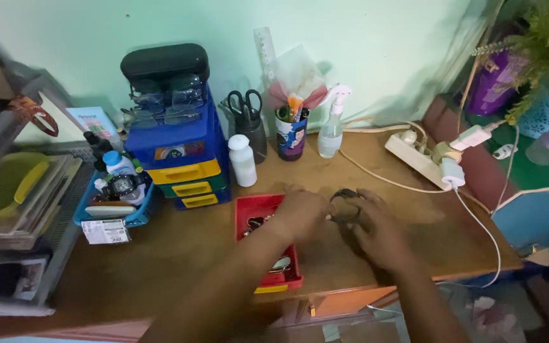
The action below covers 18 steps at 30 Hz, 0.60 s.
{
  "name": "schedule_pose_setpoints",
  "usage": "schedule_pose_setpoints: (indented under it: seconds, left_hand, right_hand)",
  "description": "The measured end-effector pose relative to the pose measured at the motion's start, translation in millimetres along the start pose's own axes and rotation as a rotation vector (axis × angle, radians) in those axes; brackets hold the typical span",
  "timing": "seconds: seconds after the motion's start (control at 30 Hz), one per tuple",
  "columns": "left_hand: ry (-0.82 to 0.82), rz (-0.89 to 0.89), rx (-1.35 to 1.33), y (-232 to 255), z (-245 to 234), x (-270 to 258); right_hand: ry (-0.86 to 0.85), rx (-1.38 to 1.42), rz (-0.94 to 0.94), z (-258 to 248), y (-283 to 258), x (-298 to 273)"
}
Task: The person opens a multi-drawer organizer and removes a beaded bracelet, placing it on the desk. They then open the next drawer and remove a small tube, placing it on the desk. Finally, they open the top drawer and remove several small items including keys, nail clippers, and bottle caps, placing them on the desk.
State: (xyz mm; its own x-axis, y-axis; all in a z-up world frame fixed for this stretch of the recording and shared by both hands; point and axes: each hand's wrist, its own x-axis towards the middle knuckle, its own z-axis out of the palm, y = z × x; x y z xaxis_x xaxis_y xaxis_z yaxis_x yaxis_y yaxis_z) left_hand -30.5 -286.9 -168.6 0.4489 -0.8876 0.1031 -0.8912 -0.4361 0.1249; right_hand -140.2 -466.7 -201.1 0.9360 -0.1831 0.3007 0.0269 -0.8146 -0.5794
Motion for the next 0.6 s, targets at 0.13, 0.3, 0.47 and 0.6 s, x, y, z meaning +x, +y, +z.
schedule_pose_setpoints:
  seconds: [0.13, 0.3, 0.47, 0.6]
  left_hand:
    - [0.032, 0.033, -0.093, -13, 25, 13]
    - [-0.010, -0.001, -0.131, 3, -6, 13]
    - [-0.054, -0.010, -0.238, 7, 2, 22]
    - [-0.135, -0.003, -0.275, 20, -29, 16]
  right_hand:
    - [-0.057, 0.122, 0.040, 0, 16, -5]
    - [-0.021, -0.235, 0.155, 8, 52, -5]
    - [0.070, -0.323, 0.179, -4, 15, -13]
    - [0.019, 0.154, 0.491, -15, -13, -11]
